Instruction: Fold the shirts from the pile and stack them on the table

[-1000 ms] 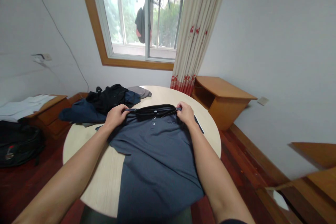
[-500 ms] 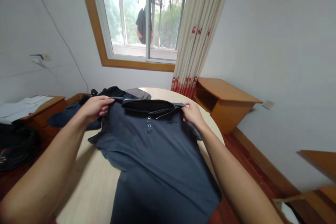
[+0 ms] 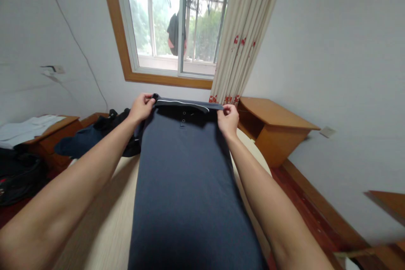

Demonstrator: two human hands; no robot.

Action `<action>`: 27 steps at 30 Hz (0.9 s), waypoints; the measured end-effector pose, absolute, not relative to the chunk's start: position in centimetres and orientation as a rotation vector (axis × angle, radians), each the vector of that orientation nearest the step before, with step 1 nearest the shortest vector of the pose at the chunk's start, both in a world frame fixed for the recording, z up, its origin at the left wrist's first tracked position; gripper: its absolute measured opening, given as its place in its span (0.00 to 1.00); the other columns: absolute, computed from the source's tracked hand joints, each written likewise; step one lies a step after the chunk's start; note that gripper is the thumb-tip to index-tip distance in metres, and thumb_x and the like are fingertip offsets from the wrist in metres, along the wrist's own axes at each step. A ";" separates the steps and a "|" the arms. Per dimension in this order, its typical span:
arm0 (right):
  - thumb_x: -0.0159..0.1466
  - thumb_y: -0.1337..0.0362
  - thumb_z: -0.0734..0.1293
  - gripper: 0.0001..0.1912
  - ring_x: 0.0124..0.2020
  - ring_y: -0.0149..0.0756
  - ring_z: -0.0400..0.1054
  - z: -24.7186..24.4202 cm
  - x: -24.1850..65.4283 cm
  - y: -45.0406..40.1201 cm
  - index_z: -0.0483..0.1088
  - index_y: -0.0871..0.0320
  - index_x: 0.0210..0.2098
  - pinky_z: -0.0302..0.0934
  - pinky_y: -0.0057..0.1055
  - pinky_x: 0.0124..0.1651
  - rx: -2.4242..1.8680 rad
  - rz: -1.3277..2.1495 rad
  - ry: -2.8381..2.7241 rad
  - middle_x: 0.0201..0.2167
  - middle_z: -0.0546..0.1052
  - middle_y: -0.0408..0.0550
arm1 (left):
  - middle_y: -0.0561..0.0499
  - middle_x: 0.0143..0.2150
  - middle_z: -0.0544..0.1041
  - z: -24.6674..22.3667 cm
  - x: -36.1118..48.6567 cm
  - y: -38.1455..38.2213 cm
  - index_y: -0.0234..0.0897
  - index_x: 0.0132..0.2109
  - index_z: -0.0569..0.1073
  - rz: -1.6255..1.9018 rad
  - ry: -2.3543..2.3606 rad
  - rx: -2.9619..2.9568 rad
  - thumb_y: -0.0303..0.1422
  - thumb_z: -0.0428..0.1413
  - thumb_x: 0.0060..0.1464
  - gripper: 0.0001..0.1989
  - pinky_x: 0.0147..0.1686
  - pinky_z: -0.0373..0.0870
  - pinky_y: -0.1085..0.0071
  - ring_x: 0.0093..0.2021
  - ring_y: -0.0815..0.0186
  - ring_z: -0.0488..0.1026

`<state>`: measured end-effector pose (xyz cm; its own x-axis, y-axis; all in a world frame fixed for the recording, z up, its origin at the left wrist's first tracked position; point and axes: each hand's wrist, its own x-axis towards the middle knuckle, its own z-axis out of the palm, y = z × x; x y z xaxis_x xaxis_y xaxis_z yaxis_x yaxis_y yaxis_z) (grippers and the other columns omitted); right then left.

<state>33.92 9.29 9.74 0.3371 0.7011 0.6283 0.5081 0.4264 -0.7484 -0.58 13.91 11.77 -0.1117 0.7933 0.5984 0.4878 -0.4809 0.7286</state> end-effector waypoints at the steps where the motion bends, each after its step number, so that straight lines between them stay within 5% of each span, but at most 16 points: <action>1: 0.62 0.50 0.66 0.28 0.49 0.49 0.72 9.4 34.1 10.1 0.65 0.59 0.55 0.67 0.45 0.51 -1.271 0.125 -1.362 0.48 0.76 0.59 | 0.35 0.61 0.72 11.2 0.2 14.5 0.33 0.58 0.67 1.505 1.465 2.032 0.30 0.56 0.56 0.22 0.62 0.64 0.52 0.63 0.51 0.68; 4: 0.58 0.50 0.70 0.42 0.61 0.55 0.63 7.3 34.6 11.6 0.56 0.59 0.66 0.59 0.51 0.60 -1.527 0.074 -1.494 0.63 0.66 0.64 | 0.31 0.72 0.54 9.2 2.2 14.7 0.33 0.68 0.57 1.065 1.650 2.287 0.29 0.59 0.53 0.37 0.66 0.50 0.42 0.72 0.43 0.48; 6: 0.57 0.50 0.70 0.46 0.65 0.58 0.59 5.2 35.3 11.8 0.53 0.60 0.69 0.56 0.55 0.62 -1.722 0.116 -1.542 0.66 0.61 0.66 | 0.30 0.73 0.51 7.7 3.1 13.7 0.34 0.70 0.56 0.792 1.718 2.375 0.33 0.57 0.57 0.36 0.65 0.46 0.38 0.73 0.42 0.45; 13: 0.62 0.49 0.66 0.37 0.63 0.58 0.62 -1.0 38.8 10.1 0.62 0.64 0.64 0.57 0.53 0.62 -2.084 0.249 -1.686 0.63 0.67 0.67 | 0.38 0.71 0.58 2.0 4.2 6.4 0.41 0.57 0.74 0.308 1.438 2.566 0.45 0.52 0.61 0.22 0.66 0.48 0.41 0.71 0.47 0.53; 21: 0.63 0.52 0.67 0.34 0.65 0.53 0.61 -1.3 38.2 4.8 0.66 0.66 0.63 0.53 0.44 0.67 -1.966 0.230 -1.993 0.63 0.67 0.66 | 0.41 0.56 0.74 1.7 0.0 2.2 0.41 0.50 0.77 0.369 1.552 2.636 0.33 0.52 0.60 0.14 0.53 0.68 0.57 0.56 0.51 0.70; 27: 0.65 0.62 0.63 0.29 0.65 0.48 0.62 0.0 38.6 1.0 0.65 0.69 0.63 0.52 0.37 0.67 -2.024 0.296 -1.971 0.64 0.67 0.63 | 0.40 0.52 0.74 2.0 -1.5 0.4 0.37 0.53 0.75 0.124 1.810 2.514 0.25 0.48 0.59 0.19 0.46 0.70 0.63 0.53 0.53 0.72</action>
